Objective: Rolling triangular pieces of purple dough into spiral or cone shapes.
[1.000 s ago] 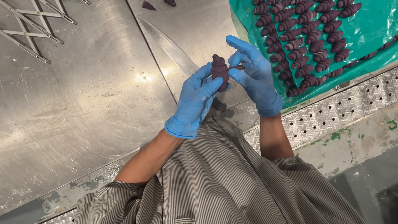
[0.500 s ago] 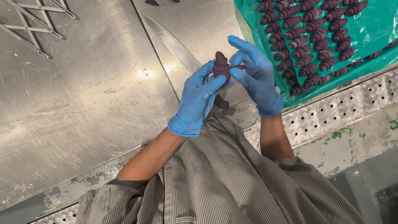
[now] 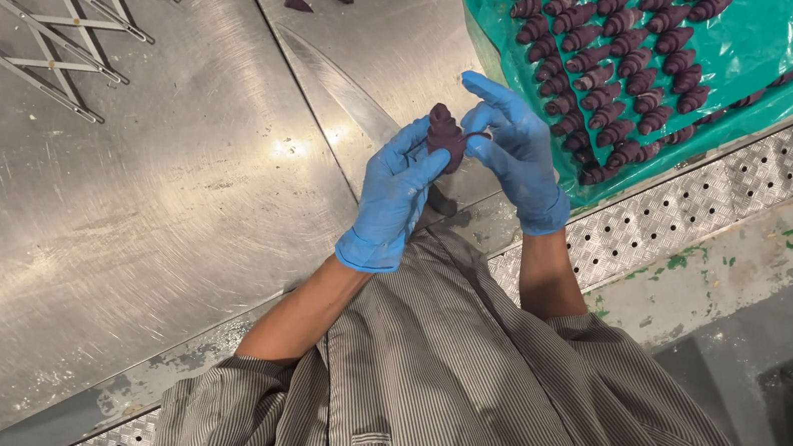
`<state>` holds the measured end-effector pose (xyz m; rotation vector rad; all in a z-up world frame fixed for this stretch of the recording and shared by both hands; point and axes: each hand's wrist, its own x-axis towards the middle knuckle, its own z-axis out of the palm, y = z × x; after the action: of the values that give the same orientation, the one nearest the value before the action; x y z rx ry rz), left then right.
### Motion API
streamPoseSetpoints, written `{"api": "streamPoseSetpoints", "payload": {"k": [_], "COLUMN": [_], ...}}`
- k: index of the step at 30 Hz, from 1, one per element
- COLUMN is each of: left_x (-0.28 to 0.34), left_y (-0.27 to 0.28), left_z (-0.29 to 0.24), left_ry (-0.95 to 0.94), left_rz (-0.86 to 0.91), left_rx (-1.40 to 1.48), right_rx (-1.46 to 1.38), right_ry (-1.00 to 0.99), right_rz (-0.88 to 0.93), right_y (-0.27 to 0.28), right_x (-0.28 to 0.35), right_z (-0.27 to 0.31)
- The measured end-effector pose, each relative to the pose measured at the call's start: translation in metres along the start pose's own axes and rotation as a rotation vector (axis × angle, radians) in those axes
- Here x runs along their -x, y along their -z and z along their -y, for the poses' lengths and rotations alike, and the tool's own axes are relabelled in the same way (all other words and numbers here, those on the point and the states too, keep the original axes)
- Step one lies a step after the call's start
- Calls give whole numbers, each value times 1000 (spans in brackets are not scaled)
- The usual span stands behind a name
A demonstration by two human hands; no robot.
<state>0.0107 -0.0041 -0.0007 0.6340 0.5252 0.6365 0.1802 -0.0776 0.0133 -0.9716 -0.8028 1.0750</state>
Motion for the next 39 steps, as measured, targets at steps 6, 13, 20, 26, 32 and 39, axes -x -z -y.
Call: {"api": "streamPoseSetpoints", "payload": {"k": [6,13,20,26,32,39], "left_x": [3,-5,-17,-31,-54,-91], "left_y": [-7,-5,-3,-13,-14,-40], "left_z": [-5,0,8,20,43,66], "left_ry": [-20,-2,97,222,288,347], "left_rz": [10,-21,35,96,142,98], "left_rx": [-16,-54,127,229,210,160], "right_rx": [28,29,-68,-112,-147,-316], "right_ry": [19,31,1,55,47,-5], "right_rz": [-6,-16,-82,-168,-309,-335], "right_y": [0,3,16,31,49,90], "right_x": [2,0,2,6,7,22], "right_z": [-2,0,-6,-10,-12,-53]}}
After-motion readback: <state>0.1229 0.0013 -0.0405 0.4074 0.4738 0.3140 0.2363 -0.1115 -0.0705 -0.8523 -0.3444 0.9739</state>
